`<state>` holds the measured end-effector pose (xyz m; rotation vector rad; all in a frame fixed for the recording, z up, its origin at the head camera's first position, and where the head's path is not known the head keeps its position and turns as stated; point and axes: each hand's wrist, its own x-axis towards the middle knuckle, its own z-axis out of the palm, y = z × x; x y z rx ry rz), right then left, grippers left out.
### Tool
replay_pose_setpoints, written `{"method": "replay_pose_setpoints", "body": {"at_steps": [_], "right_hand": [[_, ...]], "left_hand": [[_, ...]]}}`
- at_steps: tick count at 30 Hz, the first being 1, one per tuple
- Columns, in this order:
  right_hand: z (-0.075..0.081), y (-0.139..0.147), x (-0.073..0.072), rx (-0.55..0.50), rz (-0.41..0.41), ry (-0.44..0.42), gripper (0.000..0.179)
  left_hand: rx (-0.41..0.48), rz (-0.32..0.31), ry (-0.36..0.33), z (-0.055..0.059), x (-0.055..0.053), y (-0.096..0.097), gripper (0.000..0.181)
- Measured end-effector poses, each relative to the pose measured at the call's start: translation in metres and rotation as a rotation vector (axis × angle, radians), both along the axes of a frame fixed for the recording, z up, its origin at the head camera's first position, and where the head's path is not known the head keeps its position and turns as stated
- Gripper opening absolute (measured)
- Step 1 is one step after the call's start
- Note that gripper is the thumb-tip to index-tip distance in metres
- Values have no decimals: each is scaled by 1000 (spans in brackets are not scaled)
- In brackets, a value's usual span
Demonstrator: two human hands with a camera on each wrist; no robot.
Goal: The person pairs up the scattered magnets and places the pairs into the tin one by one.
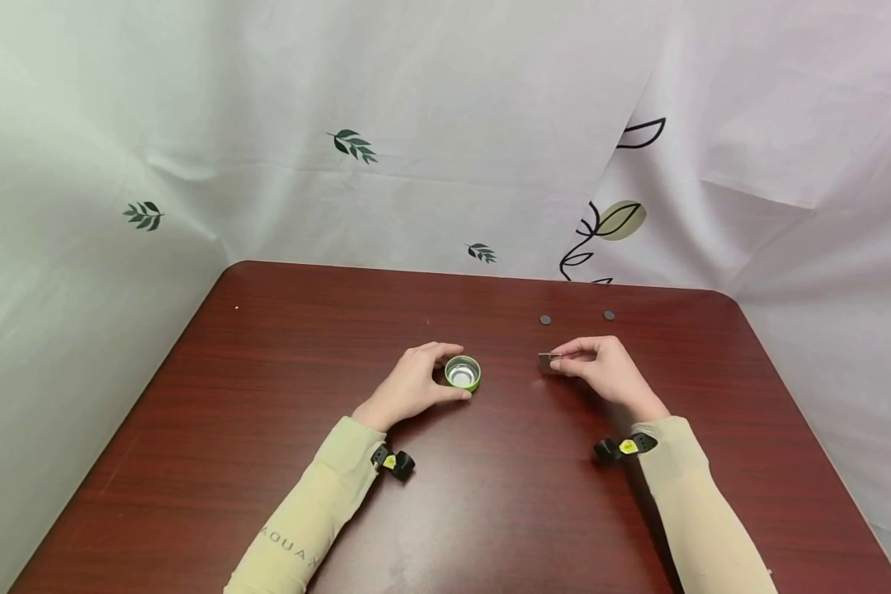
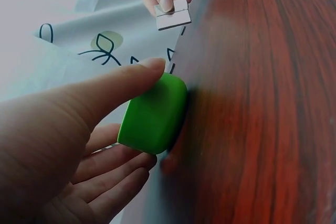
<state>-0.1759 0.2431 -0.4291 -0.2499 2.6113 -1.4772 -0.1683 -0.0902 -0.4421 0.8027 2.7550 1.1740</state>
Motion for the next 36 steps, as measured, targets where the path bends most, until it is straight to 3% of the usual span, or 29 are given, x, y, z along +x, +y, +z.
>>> {"method": "replay_pose_setpoints", "body": {"at_steps": [8, 19, 36], "right_hand": [[0, -3, -1, -69, -29, -29, 26], [7, -10, 3, -160, -89, -11, 30], [11, -24, 5, -221, -55, 17, 27]], "left_hand": [[5, 6, 3, -1, -2, 0, 62], [0, 9, -23, -1, -2, 0, 61], [15, -5, 11, 0, -4, -1, 57]]}}
